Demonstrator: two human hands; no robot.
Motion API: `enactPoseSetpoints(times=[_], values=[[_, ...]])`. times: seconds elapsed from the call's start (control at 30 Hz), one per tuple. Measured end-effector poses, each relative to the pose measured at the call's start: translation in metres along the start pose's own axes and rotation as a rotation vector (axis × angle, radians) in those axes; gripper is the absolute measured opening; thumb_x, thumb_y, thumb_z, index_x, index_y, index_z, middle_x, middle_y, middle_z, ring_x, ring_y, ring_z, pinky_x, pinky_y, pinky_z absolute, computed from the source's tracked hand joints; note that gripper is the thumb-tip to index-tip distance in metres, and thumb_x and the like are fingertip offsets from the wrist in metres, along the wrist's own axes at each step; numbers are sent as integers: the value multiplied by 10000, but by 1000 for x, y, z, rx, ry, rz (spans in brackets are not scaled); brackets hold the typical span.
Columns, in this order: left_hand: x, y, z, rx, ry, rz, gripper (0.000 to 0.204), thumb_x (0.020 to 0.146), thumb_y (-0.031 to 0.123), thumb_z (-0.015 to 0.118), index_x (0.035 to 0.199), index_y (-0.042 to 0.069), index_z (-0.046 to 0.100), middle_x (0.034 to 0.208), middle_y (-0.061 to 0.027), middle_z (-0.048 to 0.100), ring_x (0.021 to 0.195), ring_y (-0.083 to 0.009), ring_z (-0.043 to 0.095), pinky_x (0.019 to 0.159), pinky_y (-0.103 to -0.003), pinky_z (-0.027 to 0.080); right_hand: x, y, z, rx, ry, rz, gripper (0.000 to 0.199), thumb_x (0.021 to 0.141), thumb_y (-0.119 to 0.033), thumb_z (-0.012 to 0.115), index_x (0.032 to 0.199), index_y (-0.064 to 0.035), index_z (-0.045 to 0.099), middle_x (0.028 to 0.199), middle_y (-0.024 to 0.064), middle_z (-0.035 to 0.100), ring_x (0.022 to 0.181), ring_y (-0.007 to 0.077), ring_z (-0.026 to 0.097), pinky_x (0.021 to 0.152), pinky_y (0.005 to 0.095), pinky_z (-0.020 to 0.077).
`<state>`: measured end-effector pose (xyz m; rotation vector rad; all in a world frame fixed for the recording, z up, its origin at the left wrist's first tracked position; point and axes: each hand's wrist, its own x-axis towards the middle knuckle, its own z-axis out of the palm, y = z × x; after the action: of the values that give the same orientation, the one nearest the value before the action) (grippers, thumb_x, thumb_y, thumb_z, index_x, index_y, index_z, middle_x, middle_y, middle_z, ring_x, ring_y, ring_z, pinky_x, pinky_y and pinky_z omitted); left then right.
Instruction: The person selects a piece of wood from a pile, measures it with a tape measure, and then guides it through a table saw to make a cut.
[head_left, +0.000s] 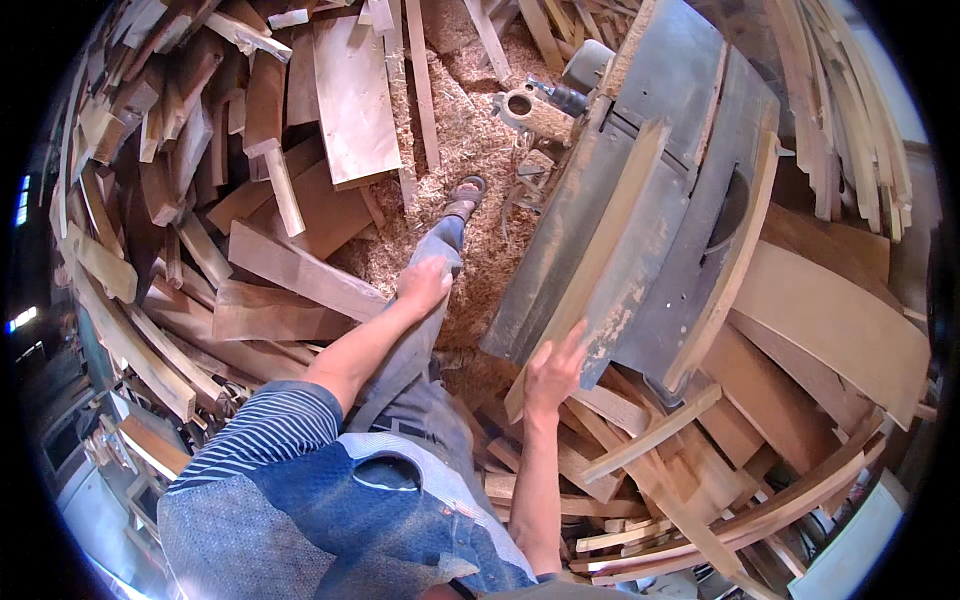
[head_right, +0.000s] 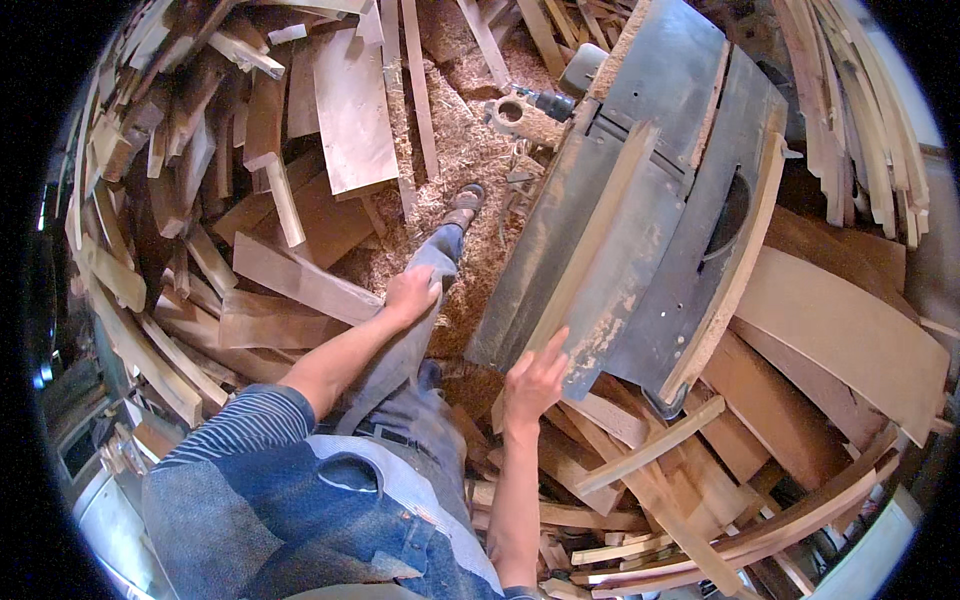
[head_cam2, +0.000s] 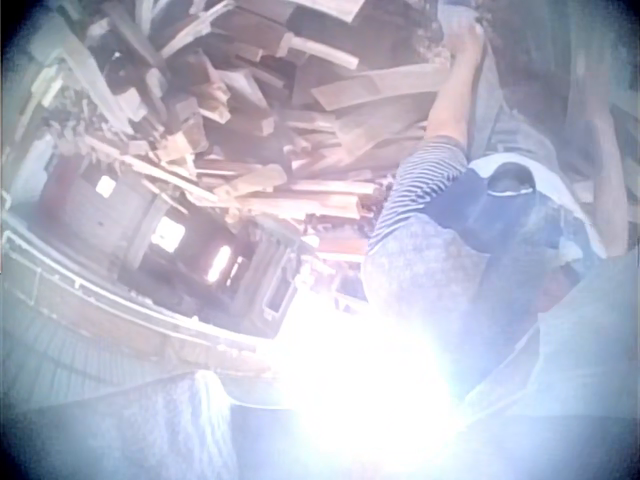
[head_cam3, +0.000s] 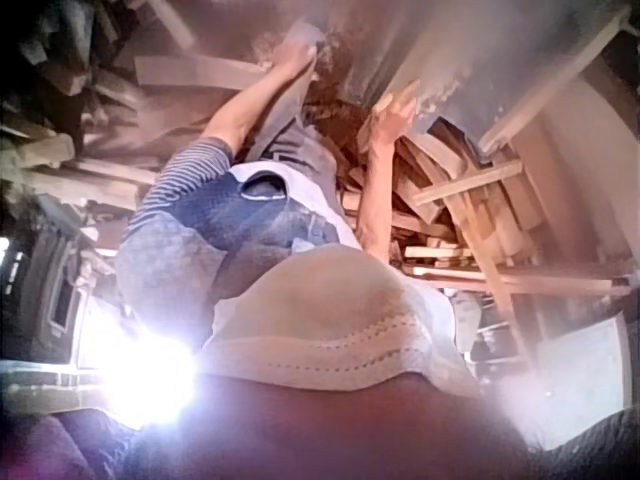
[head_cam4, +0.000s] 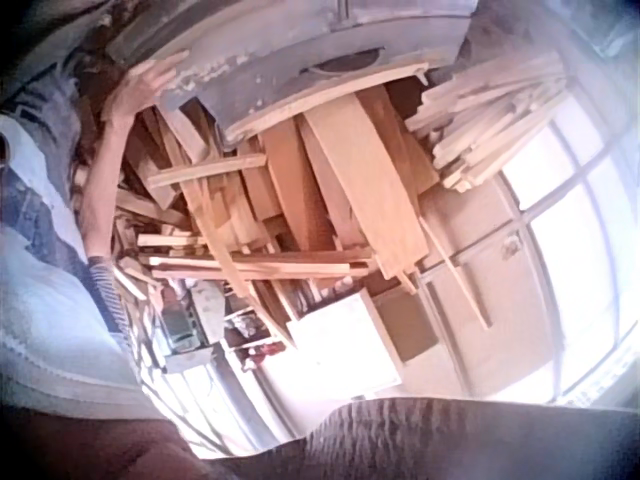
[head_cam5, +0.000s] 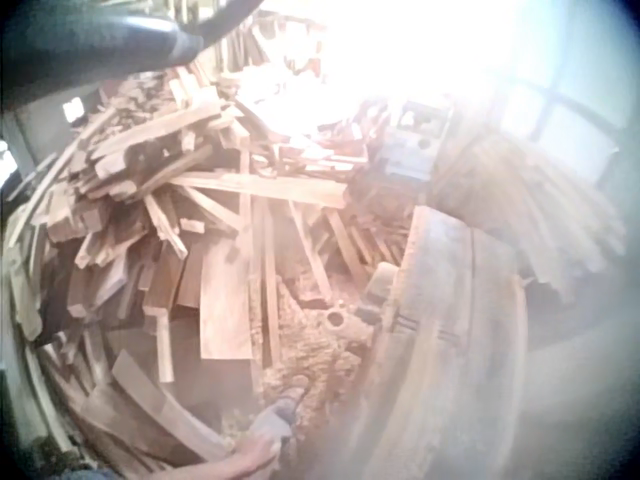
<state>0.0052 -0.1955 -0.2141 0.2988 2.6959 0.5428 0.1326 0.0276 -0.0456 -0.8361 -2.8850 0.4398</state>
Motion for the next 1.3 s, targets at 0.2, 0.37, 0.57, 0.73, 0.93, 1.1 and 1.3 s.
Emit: enactPoseSetpoints(times=[0.2, 0.37, 0.57, 0.73, 0.93, 1.1, 1.3], values=[[19, 6, -13, -5, -54, -68, 300, 884, 344, 683, 1066, 106, 661, 1035, -152, 721, 899, -377, 714, 774, -513, 578, 87, -10, 4, -10, -37, 37, 764, 874, -81, 607, 1584, -5, 337, 1037, 243, 569, 872, 433, 635, 734, 486, 548], [33, 2, -18, -2, -51, -105, 330, 889, 363, 659, 1089, 101, 670, 1045, -161, 724, 892, -383, 714, 772, -514, 579, 169, -10, 15, -43, 20, -24, 778, 861, -99, 615, 1583, -14, 338, 1028, 251, 593, 851, 434, 662, 746, 509, 557], [44, 1, -26, -59, -33, -136, 345, 890, 377, 657, 1097, 102, 671, 1069, -150, 724, 908, -389, 710, 792, -507, 578, 264, -12, 27, -92, 55, -51, 772, 845, -116, 614, 1566, -24, 355, 1033, 273, 618, 877, 456, 675, 766, 532, 566], [53, 3, -26, -86, 30, -138, 388, 890, 394, 665, 1154, 109, 679, 1103, -142, 727, 931, -382, 710, 803, -493, 578, 350, -11, 38, -97, 99, -74, 736, 837, -112, 562, 1549, -36, 389, 1022, 289, 650, 881, 475, 679, 801, 535, 569], [68, 2, -21, -99, 41, -135, 411, 891, 385, 671, 1202, 118, 684, 1119, -139, 729, 951, -366, 711, 814, -480, 578, 442, -10, 41, -160, 96, -101, 730, 827, -154, 533, 1537, -35, 412, 1030, 300, 672, 926, 472, 686, 848, 545, 558], [84, 7, -32, -138, 47, -178, 410, 881, 387, 692, 1192, 119, 700, 1098, -137, 731, 944, -356, 712, 817, -473, 576, 509, -14, 42, -156, 67, -105, 720, 829, -171, 527, 1525, -25, 416, 1081, 305, 687, 982, 468, 692, 885, 535, 550], [101, 14, -43, -152, 38, -224, 379, 860, 397, 721, 1138, 140, 726, 1047, -140, 736, 916, -355, 714, 794, -476, 578, 571, -22, 39, -108, 39, -109, 683, 832, -196, 538, 1494, -60, 438, 1129, 295, 709, 1085, 465, 674, 954, 531, 510]])
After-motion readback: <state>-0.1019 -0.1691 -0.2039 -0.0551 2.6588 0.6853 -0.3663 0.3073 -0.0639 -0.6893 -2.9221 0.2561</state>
